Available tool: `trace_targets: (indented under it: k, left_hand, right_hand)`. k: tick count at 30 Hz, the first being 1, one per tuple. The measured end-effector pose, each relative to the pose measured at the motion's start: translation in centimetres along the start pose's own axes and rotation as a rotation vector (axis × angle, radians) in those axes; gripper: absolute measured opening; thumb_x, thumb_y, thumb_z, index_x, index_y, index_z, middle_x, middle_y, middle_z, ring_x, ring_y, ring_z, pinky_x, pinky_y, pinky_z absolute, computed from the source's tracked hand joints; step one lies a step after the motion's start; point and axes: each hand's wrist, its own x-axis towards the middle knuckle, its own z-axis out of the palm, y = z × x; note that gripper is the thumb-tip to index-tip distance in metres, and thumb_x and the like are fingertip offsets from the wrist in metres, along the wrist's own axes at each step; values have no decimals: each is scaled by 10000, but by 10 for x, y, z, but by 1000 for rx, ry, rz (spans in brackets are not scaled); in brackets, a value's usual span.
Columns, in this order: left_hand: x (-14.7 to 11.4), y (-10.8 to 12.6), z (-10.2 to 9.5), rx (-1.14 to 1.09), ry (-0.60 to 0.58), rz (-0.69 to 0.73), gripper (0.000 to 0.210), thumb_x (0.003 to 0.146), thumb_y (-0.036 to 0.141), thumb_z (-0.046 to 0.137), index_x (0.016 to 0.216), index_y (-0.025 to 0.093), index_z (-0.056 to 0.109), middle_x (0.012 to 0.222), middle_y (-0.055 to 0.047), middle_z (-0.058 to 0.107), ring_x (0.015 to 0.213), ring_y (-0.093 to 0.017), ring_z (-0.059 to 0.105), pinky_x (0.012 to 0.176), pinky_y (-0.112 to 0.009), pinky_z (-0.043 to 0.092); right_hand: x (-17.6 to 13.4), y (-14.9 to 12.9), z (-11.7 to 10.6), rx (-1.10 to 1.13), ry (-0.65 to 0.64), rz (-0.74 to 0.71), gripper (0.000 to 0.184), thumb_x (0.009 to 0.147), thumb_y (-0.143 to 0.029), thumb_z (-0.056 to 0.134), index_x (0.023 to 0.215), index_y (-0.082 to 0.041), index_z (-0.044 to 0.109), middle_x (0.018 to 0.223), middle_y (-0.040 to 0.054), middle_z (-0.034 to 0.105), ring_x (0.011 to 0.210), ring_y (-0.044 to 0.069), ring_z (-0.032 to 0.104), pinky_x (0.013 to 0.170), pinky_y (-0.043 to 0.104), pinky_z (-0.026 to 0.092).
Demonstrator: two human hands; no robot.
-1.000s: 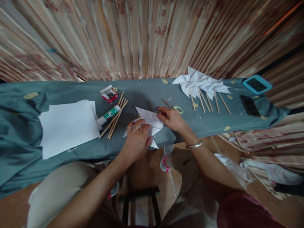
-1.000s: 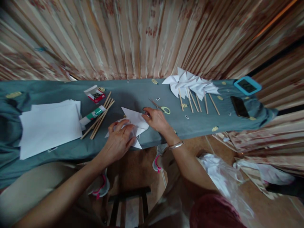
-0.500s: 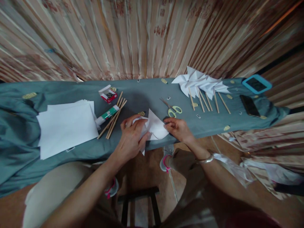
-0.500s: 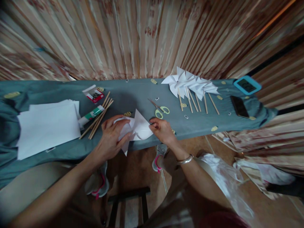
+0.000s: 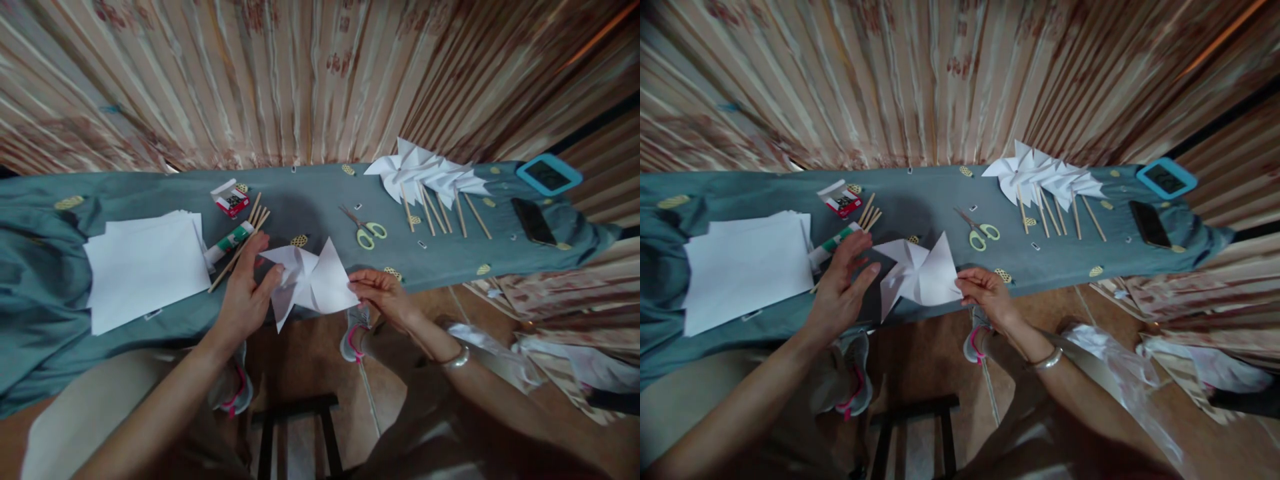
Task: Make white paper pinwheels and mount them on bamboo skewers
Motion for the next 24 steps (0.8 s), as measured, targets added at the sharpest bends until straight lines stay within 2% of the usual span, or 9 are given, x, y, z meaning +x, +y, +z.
trace_targets:
  k: [2,4,7,9,12,14,17,20,24]
  left_hand:
    - [4,1,0,-37,42,-5,577,894,390,523,1420,242,341,1421,-137,488,1298,-267,482,1017,-470,460]
    - [8,3,-1,-36,66,-2,581,887,384,537,1418,242,346,1436,-137,474,1320,-271,459,1038,-486,438]
    - [10,7,-2,15,53,21,560,894,373,527,1406,220,362,1435,-143,474,1319,-267,458,1051,-486,424]
    - [8,10,-2,74,19,51,520,901,367,514,1379,199,399,1417,-145,487,1306,-265,465,1054,-481,419]
    - [6,13,1,169,-43,127,400,917,337,486,1284,177,498,1333,-131,550,1252,-252,498,1059,-471,407]
    - [4,15,5,212,-89,184,328,931,302,455,1222,177,543,1258,-110,594,1194,-237,525,1041,-454,418]
    - [2,18,12,246,-144,272,302,939,248,427,1201,168,553,1193,-98,623,1136,-229,531,1001,-429,439]
    - [0,20,20,275,-185,364,303,932,192,423,1201,144,554,1178,-108,637,1128,-231,522,986,-421,435]
    - [-6,24,27,353,-284,473,236,922,146,444,1071,150,627,1064,-95,693,1081,-240,545,916,-415,435]
  right_hand:
    - [1,1,2,100,104,-39,323,547,-367,829,759,-187,665,624,-49,651,494,62,566,474,175,518]
    - [-1,2,5,119,120,-45,339,553,-403,829,757,-189,663,614,-46,654,496,68,584,488,175,520]
    - [-11,4,10,-93,-127,-18,326,665,-481,755,749,-179,665,597,-14,669,498,99,613,462,190,491]
    - [-19,2,10,-356,-276,-89,306,773,-481,667,740,-176,672,585,2,671,485,115,606,451,209,471]
    - [-25,-2,4,-749,-146,-420,233,885,-367,569,821,-186,701,680,25,706,578,147,637,568,272,523]
    - [-23,-3,-2,-953,-20,-689,208,890,-316,576,996,-187,700,922,74,739,839,211,684,783,360,555]
    - [-12,1,-5,-1169,-35,-929,434,874,-333,607,1274,-166,574,1326,145,590,1238,292,532,1039,487,440]
    - [-1,9,-1,-1277,-120,-945,537,881,-356,596,1364,-149,483,1429,166,487,1335,301,430,1075,508,407]
    - [6,11,4,-1288,-171,-918,496,869,-324,614,1314,-125,523,1395,170,516,1317,297,443,1075,499,411]
